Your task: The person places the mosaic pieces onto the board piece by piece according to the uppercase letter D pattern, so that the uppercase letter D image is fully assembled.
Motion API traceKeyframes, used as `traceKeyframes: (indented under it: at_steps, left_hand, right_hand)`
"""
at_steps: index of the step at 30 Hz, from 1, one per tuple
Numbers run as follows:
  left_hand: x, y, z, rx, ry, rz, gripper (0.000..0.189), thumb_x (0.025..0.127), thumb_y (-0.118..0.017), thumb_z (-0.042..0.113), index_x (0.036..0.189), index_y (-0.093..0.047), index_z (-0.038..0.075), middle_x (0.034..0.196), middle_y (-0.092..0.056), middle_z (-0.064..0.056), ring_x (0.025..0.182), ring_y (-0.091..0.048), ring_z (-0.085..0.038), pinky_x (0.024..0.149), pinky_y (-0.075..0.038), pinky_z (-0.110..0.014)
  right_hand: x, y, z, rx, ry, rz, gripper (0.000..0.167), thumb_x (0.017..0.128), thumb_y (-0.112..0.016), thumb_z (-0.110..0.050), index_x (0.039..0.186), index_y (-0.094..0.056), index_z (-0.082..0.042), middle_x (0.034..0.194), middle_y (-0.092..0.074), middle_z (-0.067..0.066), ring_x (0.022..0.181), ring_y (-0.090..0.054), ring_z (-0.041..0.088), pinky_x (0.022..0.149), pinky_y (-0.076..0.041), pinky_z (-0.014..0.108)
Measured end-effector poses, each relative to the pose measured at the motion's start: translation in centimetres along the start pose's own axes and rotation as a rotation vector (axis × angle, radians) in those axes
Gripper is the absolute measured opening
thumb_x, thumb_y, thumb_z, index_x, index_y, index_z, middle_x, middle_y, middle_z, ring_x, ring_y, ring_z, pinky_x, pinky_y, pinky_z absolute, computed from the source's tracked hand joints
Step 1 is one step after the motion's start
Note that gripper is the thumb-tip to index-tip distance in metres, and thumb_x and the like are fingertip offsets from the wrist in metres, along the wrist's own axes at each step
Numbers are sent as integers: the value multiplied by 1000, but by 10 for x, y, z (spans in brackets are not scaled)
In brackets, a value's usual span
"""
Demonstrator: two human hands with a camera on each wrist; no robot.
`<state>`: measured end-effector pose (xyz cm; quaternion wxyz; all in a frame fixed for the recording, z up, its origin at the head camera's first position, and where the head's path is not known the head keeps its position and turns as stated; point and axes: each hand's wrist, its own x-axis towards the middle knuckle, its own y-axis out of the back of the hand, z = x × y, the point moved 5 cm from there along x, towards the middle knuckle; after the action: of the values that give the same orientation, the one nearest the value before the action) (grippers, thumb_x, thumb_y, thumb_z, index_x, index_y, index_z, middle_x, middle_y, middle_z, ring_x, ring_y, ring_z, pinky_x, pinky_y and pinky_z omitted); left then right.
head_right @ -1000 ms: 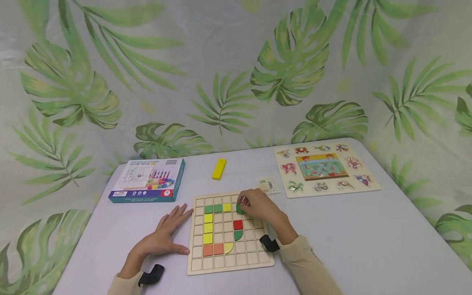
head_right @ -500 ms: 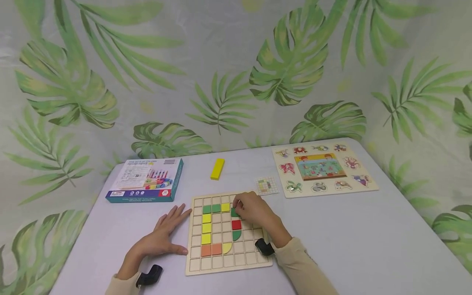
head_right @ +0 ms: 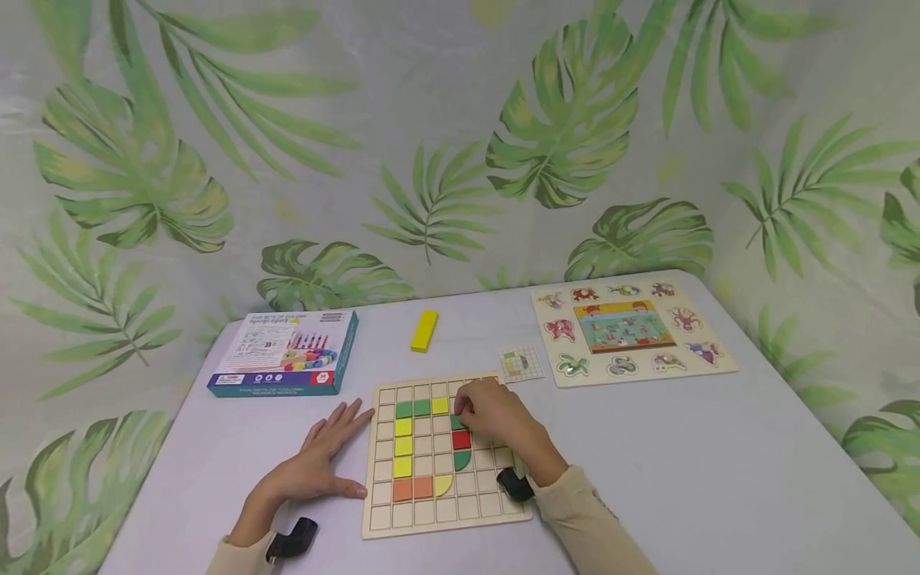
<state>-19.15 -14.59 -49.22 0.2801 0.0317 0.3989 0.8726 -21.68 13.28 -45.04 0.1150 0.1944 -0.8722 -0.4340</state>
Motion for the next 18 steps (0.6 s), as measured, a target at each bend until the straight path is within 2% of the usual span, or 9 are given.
traceKeyframes:
  at_steps: [6,11,18]
  left_hand:
    - [0,0,-1,5,8,-3,117,63,-93,45,159,-30,18,170,-8,-10,156,5,-38,121,7,-62]
    - [0,0,1,-6,6,-4,117,63,-93,45,159,-30,18,169,-9,-11,156,5,-39,120,8,-63]
    - [0,-1,0,12,15,-3,118,63,-92,46,159,-29,20,170,-8,-10,156,5,-38,121,8,-62]
  right_hand:
    - [-1,-1,-2,19,-6,-19,4,86,-75,-7,87,-72,-8,74,-64,-7,67,-53,5,63,-47,23]
    - [-3,-2,-2,20,-16,-27,11,85,-80,-13,88,-70,-8,73,-61,-8,66,-52,4,63,-46,23]
    - [-3,-4,-3,-7,-9,-25,13,85,-80,-13,87,-68,-8,71,-60,-8,64,-51,5,61,-46,23]
